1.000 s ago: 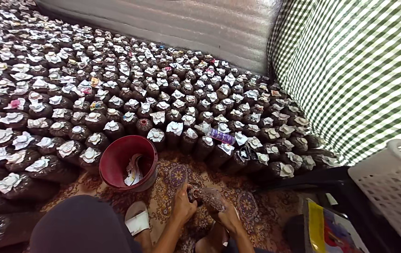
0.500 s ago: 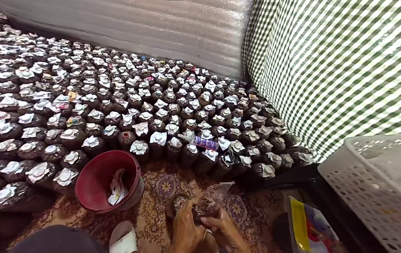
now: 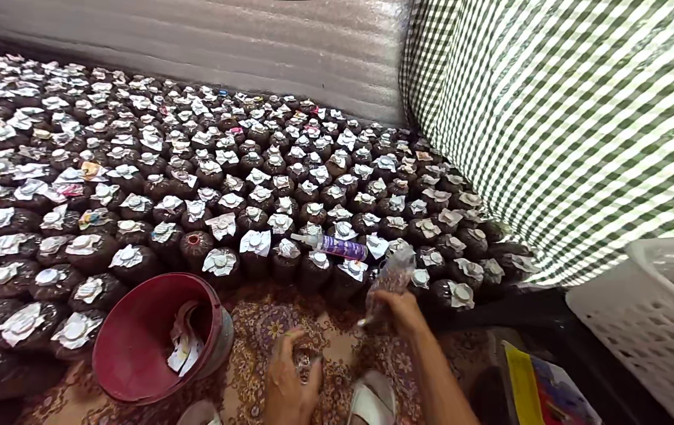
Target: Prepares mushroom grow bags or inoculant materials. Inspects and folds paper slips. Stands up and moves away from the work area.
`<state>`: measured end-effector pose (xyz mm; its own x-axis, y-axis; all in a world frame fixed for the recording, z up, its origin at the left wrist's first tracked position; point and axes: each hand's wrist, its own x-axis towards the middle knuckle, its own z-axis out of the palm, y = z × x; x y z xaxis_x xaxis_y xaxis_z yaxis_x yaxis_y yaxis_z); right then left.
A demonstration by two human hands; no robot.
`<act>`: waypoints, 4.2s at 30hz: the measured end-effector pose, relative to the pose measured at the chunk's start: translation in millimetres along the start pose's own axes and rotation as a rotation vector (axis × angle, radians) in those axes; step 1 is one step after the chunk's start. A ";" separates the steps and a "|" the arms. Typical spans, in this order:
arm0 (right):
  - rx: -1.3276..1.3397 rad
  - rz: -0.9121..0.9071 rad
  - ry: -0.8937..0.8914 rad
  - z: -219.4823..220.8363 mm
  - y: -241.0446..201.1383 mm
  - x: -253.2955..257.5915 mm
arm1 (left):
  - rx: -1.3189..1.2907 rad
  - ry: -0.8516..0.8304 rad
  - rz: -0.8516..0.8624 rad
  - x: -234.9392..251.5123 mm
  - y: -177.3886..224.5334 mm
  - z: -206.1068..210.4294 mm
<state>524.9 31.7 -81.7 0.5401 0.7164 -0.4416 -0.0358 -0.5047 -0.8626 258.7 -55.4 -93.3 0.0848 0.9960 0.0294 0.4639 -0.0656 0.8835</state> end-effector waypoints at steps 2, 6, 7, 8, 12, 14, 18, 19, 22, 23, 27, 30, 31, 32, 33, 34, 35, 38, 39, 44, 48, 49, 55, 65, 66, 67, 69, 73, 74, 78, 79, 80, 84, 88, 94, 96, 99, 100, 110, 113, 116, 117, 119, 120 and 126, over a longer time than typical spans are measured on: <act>-0.145 0.017 -0.001 -4.1 -23.0 37.3 | 0.015 0.082 -0.100 8.8 -15.4 -15.3; -0.310 0.030 0.030 -3.1 -43.8 92.3 | 0.017 0.149 -0.233 16.2 -37.7 -26.5; -0.347 0.035 0.043 -2.4 -41.8 101.6 | 0.014 0.140 -0.248 15.9 -41.9 -25.4; -0.379 0.044 0.056 -1.2 -39.3 108.1 | 0.011 0.122 -0.263 15.2 -44.8 -24.2; -0.496 0.003 0.086 1.5 -32.9 116.6 | 0.000 0.032 -0.295 14.4 -50.0 -16.0; -0.525 -0.019 0.078 1.0 -31.4 115.1 | -0.022 -0.004 -0.331 13.9 -54.1 -12.9; -0.510 -0.040 0.103 1.5 -30.7 108.3 | -0.149 -0.002 -0.419 13.0 -67.4 -8.4; -0.514 -0.049 0.112 1.2 -30.9 106.3 | -0.170 -0.004 -0.438 12.8 -70.9 -8.0; -0.509 -0.100 0.115 -0.9 -28.7 96.4 | -0.168 -0.049 -0.495 13.4 -73.2 -8.7; -0.504 -0.111 0.111 -1.4 -26.5 94.9 | -0.154 -0.069 -0.509 13.6 -72.6 -8.5; -0.491 -0.112 0.108 -2.1 -19.6 93.8 | -0.132 -0.122 -0.538 10.4 -74.0 -6.9; -0.495 -0.101 0.120 -1.2 -18.1 94.8 | -0.159 -0.134 -0.586 11.5 -75.1 -5.0; -0.487 -0.098 0.118 0.3 -18.6 93.4 | -0.169 -0.133 -0.593 11.6 -75.3 -4.8; -0.471 -0.092 0.117 2.1 -19.6 91.1 | -0.177 -0.132 -0.597 11.7 -75.0 -4.7; -0.457 -0.089 0.118 3.5 -20.2 89.3 | -0.180 -0.132 -0.598 11.9 -74.6 -4.8; -0.451 -0.088 0.118 4.3 -19.9 88.9 | -0.179 -0.132 -0.595 12.1 -74.4 -4.7; -0.456 -0.090 0.115 4.2 -18.8 89.2 | -0.178 -0.134 -0.589 12.3 -74.3 -4.4; -0.487 -0.111 0.109 2.5 -16.5 88.8 | -0.191 -0.136 -0.578 12.3 -76.0 -1.2; -0.490 -0.119 0.108 2.5 -16.7 87.3 | -0.198 -0.136 -0.579 11.9 -77.0 0.1; -0.564 -0.194 0.189 4.0 -24.6 69.0 | -0.217 -0.150 -0.600 11.9 -81.4 3.9; -0.468 -0.435 0.160 11.9 -14.9 6.0 | -0.224 -0.200 -0.626 12.1 -86.9 5.6; -0.405 -0.385 0.042 16.8 -0.5 -10.9 | -0.240 -0.215 -0.626 12.1 -88.7 7.3; -0.228 0.169 -0.620 59.1 109.2 -68.8 | -0.322 -0.346 -0.610 13.0 -97.2 16.9; -0.306 -0.089 -0.595 76.3 135.8 -75.3 | -0.191 -0.274 -0.530 6.9 -98.1 22.7; -0.304 -0.109 -0.575 77.7 137.6 -76.6 | -0.175 -0.269 -0.522 6.4 -98.6 23.5; -0.303 -0.123 -0.557 79.0 138.1 -77.7 | -0.165 -0.265 -0.516 6.3 -98.6 24.2; -0.323 -0.140 -0.536 79.9 138.3 -79.6 | -0.163 -0.254 -0.506 5.3 -98.1 25.2; -0.255 -0.083 -0.467 77.0 143.9 -85.3 | -0.189 -0.188 -0.493 0.7 -98.6 24.1; -0.214 -0.049 -0.440 74.8 146.2 -89.5 | -0.201 -0.177 -0.498 -1.5 -99.6 23.6; -0.194 -0.048 -0.355 78.8 159.5 -108.8 | -0.155 -0.206 -0.549 -13.8 -102.1 20.3; -0.210 -0.077 -0.327 82.2 160.9 -110.6 | -0.149 -0.205 -0.554 -15.0 -102.8 20.7; -0.227 -0.101 -0.302 85.2 161.3 -111.7 | -0.147 -0.194 -0.553 -15.4 -103.6 21.4; -0.239 -0.152 -0.249 90.1 165.5 -110.3 | -0.132 -0.158 -0.522 -14.5 -104.2 25.6; -0.189 -0.073 -0.305 82.1 163.8 -106.5 | -0.135 -0.162 -0.538 -14.0 -101.0 25.0; -0.134 -0.011 -0.265 82.4 169.2 -127.5 | -0.116 -0.210 -0.539 -22.6 -106.2 24.7; -0.138 -0.023 -0.288 82.5 165.5 -120.2 | -0.111 -0.196 -0.525 -20.9 -107.1 27.0; -0.289 -0.035 -0.291 72.6 147.7 -109.6 | -0.123 -0.165 -0.523 -17.5 -108.3 29.9; -0.417 -0.061 -0.233 70.0 134.5 -113.2 | -0.119 -0.158 -0.526 -16.7 -106.6 30.1; -0.943 0.020 -0.168 115.3 93.2 -142.6 | -0.131 -0.231 -0.585 -16.6 -107.2 26.2; -1.021 -0.057 -0.320 100.1 77.5 -130.6 | -0.061 -0.362 -0.490 -14.3 -113.4 4.3; -1.134 -0.269 -0.562 64.1 52.1 -134.7 | 0.244 -0.601 -0.278 -5.3 -98.2 -15.1; -1.154 -0.351 -0.643 51.9 39.9 -140.6 | 0.287 -0.616 -0.213 -5.4 -92.9 -15.3; -1.168 -0.505 -0.752 30.6 9.9 -154.2 | 0.241 -0.598 -0.074 -9.2 -79.7 -12.2; -1.166 -0.563 -0.781 21.6 -6.4 -161.2 | 0.180 -0.580 -0.014 -13.4 -72.2 -8.6; -1.256 -0.554 -0.761 -9.4 -47.3 -177.4 | 0.000 -0.452 0.061 -47.7 -35.9 9.3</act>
<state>438.7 -76.1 39.8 -0.3004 0.8112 -0.5018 0.9204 0.1086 -0.3755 246.2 -101.1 -130.8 0.4885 0.8635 -0.1257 0.4457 -0.1231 0.8867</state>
